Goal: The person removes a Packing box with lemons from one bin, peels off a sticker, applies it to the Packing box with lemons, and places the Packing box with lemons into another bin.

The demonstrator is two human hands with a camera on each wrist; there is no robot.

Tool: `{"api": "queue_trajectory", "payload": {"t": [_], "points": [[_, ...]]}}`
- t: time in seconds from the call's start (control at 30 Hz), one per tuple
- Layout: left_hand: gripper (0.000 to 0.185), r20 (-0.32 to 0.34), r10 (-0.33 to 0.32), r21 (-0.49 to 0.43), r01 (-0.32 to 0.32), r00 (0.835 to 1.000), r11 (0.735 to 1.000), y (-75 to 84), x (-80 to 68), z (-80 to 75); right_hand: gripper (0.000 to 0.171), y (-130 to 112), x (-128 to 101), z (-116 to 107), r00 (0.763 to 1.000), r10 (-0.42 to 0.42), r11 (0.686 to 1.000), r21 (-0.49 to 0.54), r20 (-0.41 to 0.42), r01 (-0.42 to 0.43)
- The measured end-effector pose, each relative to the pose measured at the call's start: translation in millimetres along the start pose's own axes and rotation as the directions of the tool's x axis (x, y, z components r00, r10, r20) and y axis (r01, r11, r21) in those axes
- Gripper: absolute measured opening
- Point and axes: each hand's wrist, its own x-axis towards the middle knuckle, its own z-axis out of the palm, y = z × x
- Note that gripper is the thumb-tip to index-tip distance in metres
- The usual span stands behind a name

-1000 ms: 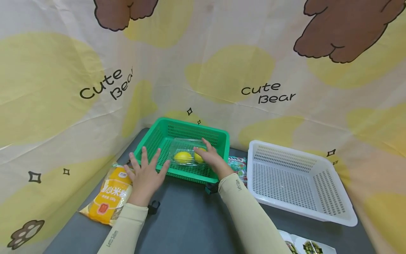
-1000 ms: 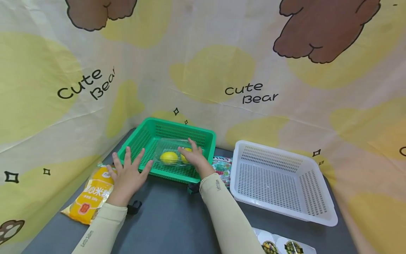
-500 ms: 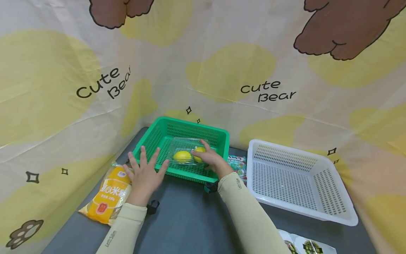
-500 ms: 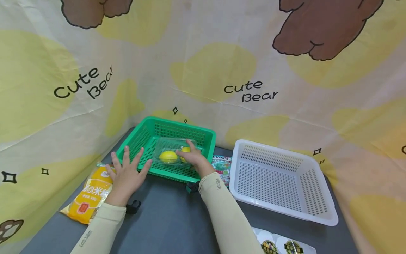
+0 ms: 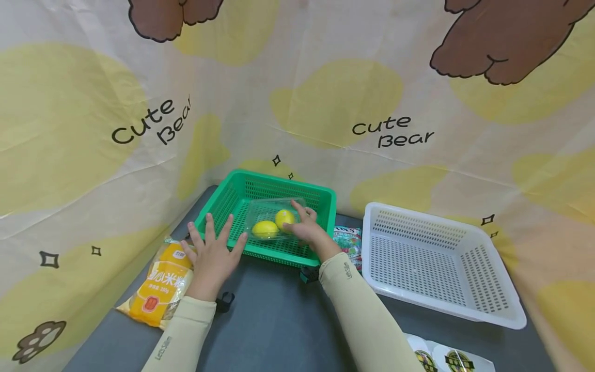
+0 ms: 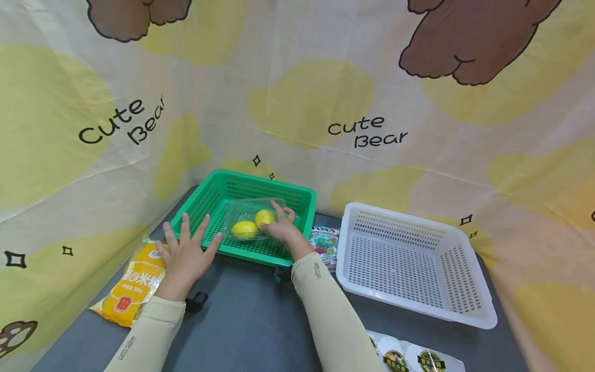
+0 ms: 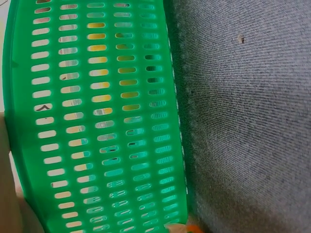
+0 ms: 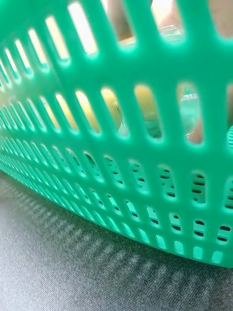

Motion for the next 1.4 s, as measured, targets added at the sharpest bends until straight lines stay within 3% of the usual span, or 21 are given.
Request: {"api": "queue_trajectory", "payload": {"t": [0.2,0.4,0.63,0.77,0.93,1.13,1.27,1.4], "points": [[0.081,0.001,-0.002,0.009,0.001,1.000,1.000,-0.7,0.0,4.0,0.075,3,-1,1,0.997,-0.037,0.999,-0.030,-0.071,0.035],[0.080,0.007,0.006,0.002,-0.006,1.000,1.000,1.1,0.4,8.3,0.073,5,-4,2,0.969,-0.138,0.985,-0.132,-0.205,0.112],[0.080,0.009,0.005,-0.001,-0.005,1.000,1.000,3.1,0.4,10.0,0.071,0,-16,-2,0.942,-0.207,0.976,-0.123,-0.265,0.180],[0.080,0.000,0.009,-0.013,-0.009,1.000,1.000,2.9,0.8,9.5,0.070,-10,-33,-8,0.928,-0.248,0.969,-0.069,-0.278,0.238],[0.081,-0.007,0.011,-0.016,-0.011,1.000,1.000,2.4,1.2,9.6,0.072,-17,-64,-14,0.919,-0.275,0.953,0.045,-0.281,0.298],[0.080,-0.003,0.003,0.000,-0.003,1.000,1.000,0.3,0.6,12.6,0.071,-6,-116,-23,0.914,-0.267,0.951,0.071,-0.305,0.301],[0.078,-0.001,-0.004,0.001,0.004,1.000,1.000,-0.5,-1.7,13.1,0.071,7,-160,-27,0.915,-0.224,0.964,0.062,-0.335,0.258],[0.078,-0.008,-0.004,-0.003,0.004,1.000,1.000,0.3,-2.5,10.5,0.072,22,-203,-29,0.895,-0.250,0.966,-0.035,-0.371,0.255]]}}
